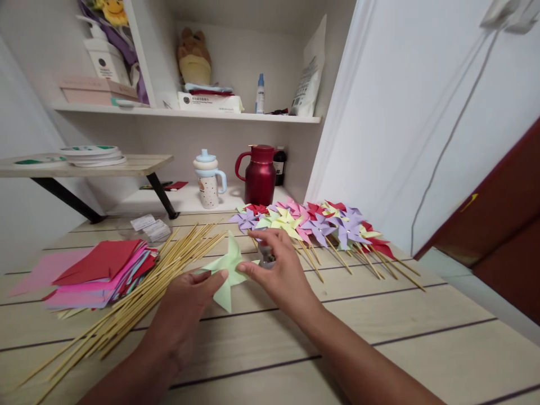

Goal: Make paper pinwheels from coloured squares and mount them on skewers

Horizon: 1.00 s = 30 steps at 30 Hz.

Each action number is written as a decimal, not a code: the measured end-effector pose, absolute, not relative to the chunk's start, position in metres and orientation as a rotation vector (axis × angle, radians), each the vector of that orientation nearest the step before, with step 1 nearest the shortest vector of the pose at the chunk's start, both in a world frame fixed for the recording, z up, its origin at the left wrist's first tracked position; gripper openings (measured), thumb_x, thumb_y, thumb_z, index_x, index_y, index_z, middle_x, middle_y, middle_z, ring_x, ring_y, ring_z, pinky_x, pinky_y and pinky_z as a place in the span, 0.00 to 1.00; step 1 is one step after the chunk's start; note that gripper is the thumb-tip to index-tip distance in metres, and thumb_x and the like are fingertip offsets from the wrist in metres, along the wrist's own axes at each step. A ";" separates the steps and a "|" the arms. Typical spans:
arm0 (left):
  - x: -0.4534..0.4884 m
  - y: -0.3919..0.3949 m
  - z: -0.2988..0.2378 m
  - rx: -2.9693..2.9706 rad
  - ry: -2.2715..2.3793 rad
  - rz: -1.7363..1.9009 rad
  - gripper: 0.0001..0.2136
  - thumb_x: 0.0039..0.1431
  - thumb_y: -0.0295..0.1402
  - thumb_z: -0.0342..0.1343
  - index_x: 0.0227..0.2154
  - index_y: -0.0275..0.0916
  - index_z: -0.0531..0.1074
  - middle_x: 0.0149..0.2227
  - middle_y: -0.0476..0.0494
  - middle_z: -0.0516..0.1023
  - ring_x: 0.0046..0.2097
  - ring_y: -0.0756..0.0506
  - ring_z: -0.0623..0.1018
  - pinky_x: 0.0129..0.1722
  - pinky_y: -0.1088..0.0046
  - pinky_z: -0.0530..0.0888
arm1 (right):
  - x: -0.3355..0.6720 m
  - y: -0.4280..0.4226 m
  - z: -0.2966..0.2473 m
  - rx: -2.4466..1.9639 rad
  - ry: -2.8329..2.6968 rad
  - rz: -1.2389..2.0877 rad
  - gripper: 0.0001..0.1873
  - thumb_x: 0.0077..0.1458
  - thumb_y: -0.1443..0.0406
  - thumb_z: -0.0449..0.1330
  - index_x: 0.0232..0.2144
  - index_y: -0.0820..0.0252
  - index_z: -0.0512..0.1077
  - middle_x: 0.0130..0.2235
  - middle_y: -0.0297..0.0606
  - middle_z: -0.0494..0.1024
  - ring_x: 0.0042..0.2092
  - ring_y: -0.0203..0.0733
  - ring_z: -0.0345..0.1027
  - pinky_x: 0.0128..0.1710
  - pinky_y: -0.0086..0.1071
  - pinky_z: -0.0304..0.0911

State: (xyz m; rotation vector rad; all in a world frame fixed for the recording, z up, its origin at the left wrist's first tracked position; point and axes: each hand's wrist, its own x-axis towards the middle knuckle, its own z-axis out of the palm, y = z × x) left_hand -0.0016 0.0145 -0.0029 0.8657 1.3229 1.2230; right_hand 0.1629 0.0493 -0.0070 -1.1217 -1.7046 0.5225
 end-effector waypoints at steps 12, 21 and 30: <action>-0.003 0.018 -0.007 1.092 1.379 1.248 0.11 0.42 0.37 0.63 0.28 0.35 0.81 0.25 0.45 0.81 0.26 0.47 0.74 0.26 0.74 0.65 | 0.158 0.049 -0.007 -1.015 -1.593 1.138 0.12 0.40 0.57 0.73 0.27 0.57 0.81 0.47 0.40 0.75 0.51 0.48 0.68 0.54 0.40 0.57; 0.000 0.019 -0.011 1.138 1.411 1.226 0.12 0.42 0.38 0.63 0.28 0.35 0.81 0.26 0.43 0.82 0.28 0.44 0.77 0.27 0.73 0.67 | 0.159 0.044 -0.002 -1.072 -1.707 1.016 0.05 0.47 0.64 0.67 0.24 0.60 0.77 0.34 0.36 0.78 0.39 0.44 0.70 0.43 0.36 0.61; 0.001 0.020 -0.009 0.996 1.265 1.325 0.16 0.42 0.38 0.67 0.36 0.37 0.77 0.25 0.48 0.79 0.29 0.47 0.76 0.29 0.75 0.69 | 0.154 0.038 -0.007 -1.099 -1.563 1.049 0.08 0.47 0.64 0.67 0.21 0.60 0.72 0.25 0.30 0.72 0.29 0.37 0.62 0.33 0.32 0.56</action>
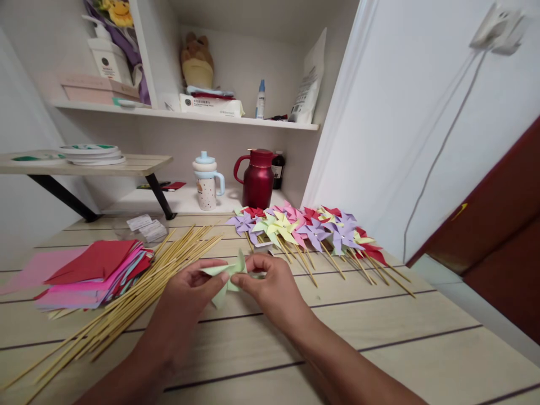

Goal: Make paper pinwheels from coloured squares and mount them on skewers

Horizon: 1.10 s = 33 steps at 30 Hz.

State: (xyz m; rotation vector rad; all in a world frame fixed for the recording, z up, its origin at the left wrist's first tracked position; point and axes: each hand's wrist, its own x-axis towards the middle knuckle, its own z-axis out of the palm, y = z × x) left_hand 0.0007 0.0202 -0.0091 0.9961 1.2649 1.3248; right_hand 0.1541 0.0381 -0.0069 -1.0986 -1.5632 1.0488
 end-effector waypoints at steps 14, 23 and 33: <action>0.001 0.014 0.008 1.071 1.291 1.415 0.18 0.45 0.41 0.66 0.40 0.41 0.80 0.51 0.39 0.79 0.55 0.37 0.74 0.59 0.58 0.63 | 0.153 0.044 -0.008 -0.823 -0.975 1.483 0.11 0.37 0.62 0.73 0.26 0.61 0.80 0.30 0.38 0.81 0.31 0.39 0.68 0.36 0.32 0.61; -0.003 0.006 0.016 1.108 1.191 1.246 0.13 0.51 0.39 0.64 0.38 0.39 0.81 0.37 0.46 0.84 0.43 0.42 0.80 0.46 0.69 0.71 | 0.149 0.040 -0.013 -0.918 -1.043 1.417 0.09 0.36 0.64 0.73 0.22 0.62 0.78 0.23 0.32 0.76 0.26 0.33 0.62 0.30 0.30 0.56; -0.004 0.004 0.019 1.053 1.308 1.244 0.14 0.50 0.39 0.63 0.37 0.38 0.81 0.35 0.43 0.84 0.42 0.41 0.80 0.46 0.66 0.71 | 0.149 0.039 -0.012 -0.921 -1.027 1.462 0.09 0.36 0.64 0.73 0.21 0.63 0.78 0.23 0.33 0.77 0.26 0.34 0.63 0.31 0.30 0.57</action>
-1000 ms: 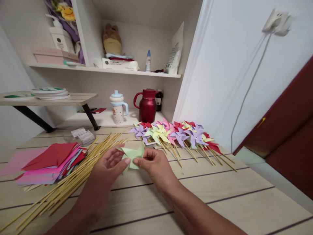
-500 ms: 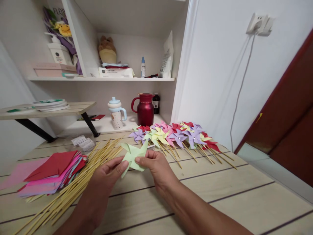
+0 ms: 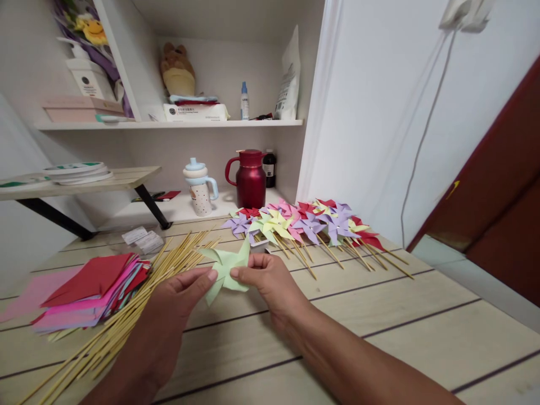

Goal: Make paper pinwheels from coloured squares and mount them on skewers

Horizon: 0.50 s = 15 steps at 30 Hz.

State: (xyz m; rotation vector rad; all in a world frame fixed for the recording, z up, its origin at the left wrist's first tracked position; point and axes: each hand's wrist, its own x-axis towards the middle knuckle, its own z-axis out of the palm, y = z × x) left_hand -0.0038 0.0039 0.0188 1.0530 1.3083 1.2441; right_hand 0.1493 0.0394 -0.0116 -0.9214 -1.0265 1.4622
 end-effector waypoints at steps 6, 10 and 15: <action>-0.004 0.005 0.018 1.122 1.283 1.201 0.13 0.49 0.41 0.63 0.34 0.38 0.82 0.32 0.45 0.84 0.41 0.41 0.80 0.44 0.67 0.72 | 0.148 0.037 -0.012 -0.940 -1.035 1.485 0.10 0.35 0.63 0.74 0.21 0.62 0.78 0.22 0.33 0.76 0.26 0.34 0.64 0.31 0.30 0.57; -0.006 0.005 0.015 1.130 1.352 1.201 0.13 0.48 0.41 0.63 0.33 0.38 0.82 0.32 0.44 0.84 0.39 0.40 0.80 0.42 0.67 0.71 | 0.147 0.036 -0.011 -0.942 -1.038 1.513 0.12 0.35 0.63 0.74 0.22 0.62 0.78 0.23 0.33 0.77 0.26 0.34 0.64 0.31 0.30 0.57; -0.007 0.006 0.012 1.156 1.381 1.225 0.12 0.48 0.40 0.63 0.31 0.37 0.82 0.31 0.44 0.83 0.39 0.40 0.79 0.41 0.67 0.71 | 0.148 0.036 -0.010 -0.958 -1.070 1.487 0.12 0.35 0.62 0.75 0.21 0.62 0.77 0.22 0.32 0.75 0.26 0.34 0.63 0.31 0.31 0.56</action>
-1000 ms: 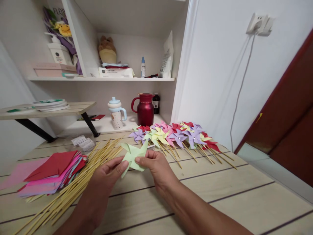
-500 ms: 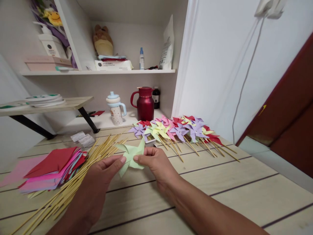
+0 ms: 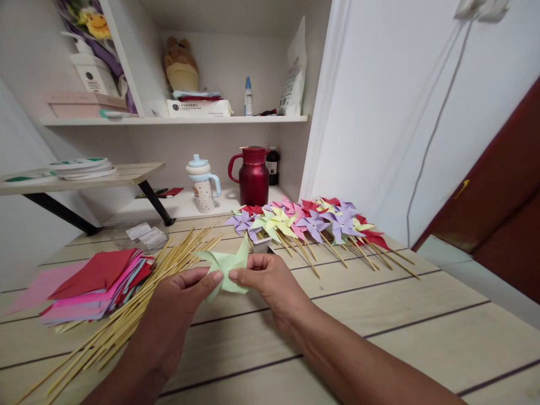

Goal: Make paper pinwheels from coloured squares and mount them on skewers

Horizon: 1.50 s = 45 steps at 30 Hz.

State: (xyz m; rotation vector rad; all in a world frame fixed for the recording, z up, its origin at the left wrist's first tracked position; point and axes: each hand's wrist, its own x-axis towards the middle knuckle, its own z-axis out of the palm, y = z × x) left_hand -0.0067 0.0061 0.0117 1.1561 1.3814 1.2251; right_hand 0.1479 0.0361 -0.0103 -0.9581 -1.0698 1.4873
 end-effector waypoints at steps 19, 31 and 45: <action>-0.007 0.016 0.001 1.198 1.346 1.226 0.09 0.46 0.40 0.65 0.26 0.39 0.82 0.28 0.46 0.83 0.34 0.43 0.79 0.36 0.72 0.71 | 0.148 0.040 -0.014 -1.017 -1.119 1.457 0.14 0.34 0.61 0.75 0.21 0.62 0.76 0.22 0.31 0.74 0.25 0.33 0.62 0.30 0.30 0.55; -0.005 0.013 0.005 1.214 1.209 1.225 0.11 0.49 0.38 0.64 0.34 0.39 0.82 0.39 0.45 0.84 0.44 0.42 0.79 0.46 0.70 0.70 | 0.149 0.037 -0.015 -0.975 -1.056 1.426 0.11 0.37 0.64 0.73 0.24 0.63 0.78 0.23 0.32 0.75 0.26 0.33 0.62 0.30 0.29 0.56; -0.007 0.013 0.007 1.195 1.261 1.156 0.13 0.49 0.40 0.65 0.36 0.39 0.81 0.38 0.45 0.85 0.43 0.41 0.80 0.44 0.69 0.71 | 0.149 0.033 -0.013 -0.933 -1.037 1.454 0.10 0.38 0.65 0.73 0.25 0.64 0.79 0.24 0.34 0.77 0.27 0.33 0.64 0.31 0.29 0.57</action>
